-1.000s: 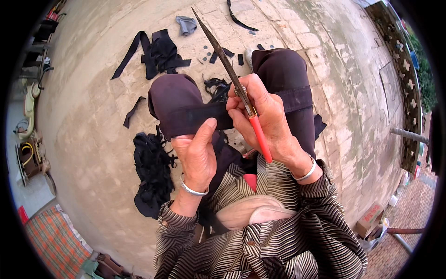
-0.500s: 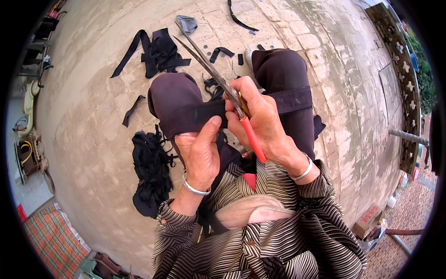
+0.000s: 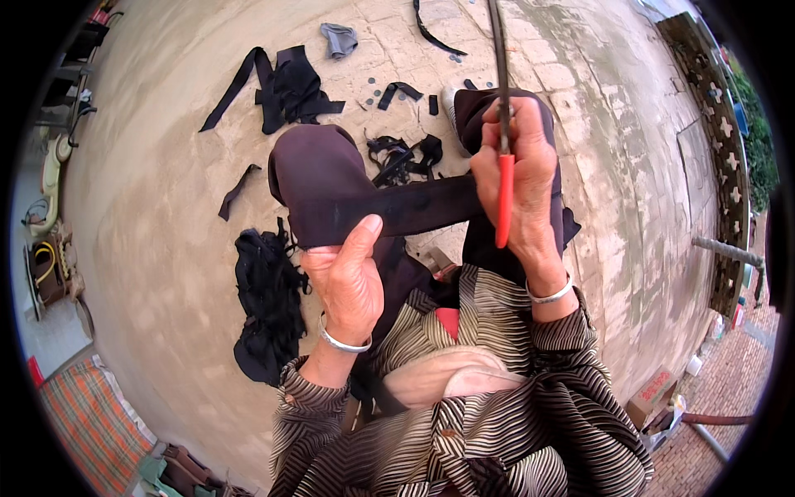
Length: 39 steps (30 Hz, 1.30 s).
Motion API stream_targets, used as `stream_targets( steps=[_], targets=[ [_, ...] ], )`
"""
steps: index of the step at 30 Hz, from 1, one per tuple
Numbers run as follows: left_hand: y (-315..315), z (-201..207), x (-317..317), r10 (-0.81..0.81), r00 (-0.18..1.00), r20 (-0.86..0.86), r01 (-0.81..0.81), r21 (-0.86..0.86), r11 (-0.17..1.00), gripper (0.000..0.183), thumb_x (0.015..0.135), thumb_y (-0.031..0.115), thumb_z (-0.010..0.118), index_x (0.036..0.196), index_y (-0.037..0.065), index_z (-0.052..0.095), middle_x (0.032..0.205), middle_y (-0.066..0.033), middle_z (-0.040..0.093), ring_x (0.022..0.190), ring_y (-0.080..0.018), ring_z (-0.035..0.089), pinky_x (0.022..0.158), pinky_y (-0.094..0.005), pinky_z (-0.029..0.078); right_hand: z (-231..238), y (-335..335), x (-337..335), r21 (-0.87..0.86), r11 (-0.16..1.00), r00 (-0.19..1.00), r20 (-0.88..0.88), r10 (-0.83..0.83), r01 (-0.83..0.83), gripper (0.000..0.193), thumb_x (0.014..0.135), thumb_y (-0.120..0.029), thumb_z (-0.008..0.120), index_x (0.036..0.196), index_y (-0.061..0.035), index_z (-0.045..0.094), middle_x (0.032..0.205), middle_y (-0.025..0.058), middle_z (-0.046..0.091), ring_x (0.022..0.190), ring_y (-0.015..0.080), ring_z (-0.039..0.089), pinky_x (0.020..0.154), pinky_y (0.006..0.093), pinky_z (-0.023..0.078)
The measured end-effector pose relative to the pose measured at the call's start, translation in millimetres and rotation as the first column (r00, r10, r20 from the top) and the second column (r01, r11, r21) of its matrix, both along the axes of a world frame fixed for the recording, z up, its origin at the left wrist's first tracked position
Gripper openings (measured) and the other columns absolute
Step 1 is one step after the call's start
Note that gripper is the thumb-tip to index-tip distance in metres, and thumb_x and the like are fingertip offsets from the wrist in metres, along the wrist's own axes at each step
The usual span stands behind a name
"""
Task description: The person uses a pair of scissors to cut strips from a piece of black fabric while sitting in a courtyard.
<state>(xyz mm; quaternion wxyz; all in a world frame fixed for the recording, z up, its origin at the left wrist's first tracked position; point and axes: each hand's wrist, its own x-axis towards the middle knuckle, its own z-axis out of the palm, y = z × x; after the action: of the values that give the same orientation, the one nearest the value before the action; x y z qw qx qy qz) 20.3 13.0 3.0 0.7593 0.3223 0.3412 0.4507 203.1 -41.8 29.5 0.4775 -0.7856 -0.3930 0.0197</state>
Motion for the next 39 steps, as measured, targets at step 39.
stream_targets(
  steps=[39],
  targets=[
    [5.1, 20.5, 10.9, 0.004, 0.999, -0.048, -0.011, -0.143, 0.990, 0.013, 0.082, -0.009, 0.066, 0.073, -0.001, 0.070, 0.076, -0.0015, 0.067, 0.068, -0.0102, 0.062, 0.068, -0.0231, 0.048, 7.8, 1.0, 29.5, 0.025, 1.000, 0.994, 0.111, -0.002, -0.001, 0.024, 0.080, 0.001, 0.065, 0.100, -0.0031, 0.051, 0.064, 0.0095, 0.054, 0.055, 0.0226, 0.057, 0.054, 0.0314, 0.046]
  ],
)
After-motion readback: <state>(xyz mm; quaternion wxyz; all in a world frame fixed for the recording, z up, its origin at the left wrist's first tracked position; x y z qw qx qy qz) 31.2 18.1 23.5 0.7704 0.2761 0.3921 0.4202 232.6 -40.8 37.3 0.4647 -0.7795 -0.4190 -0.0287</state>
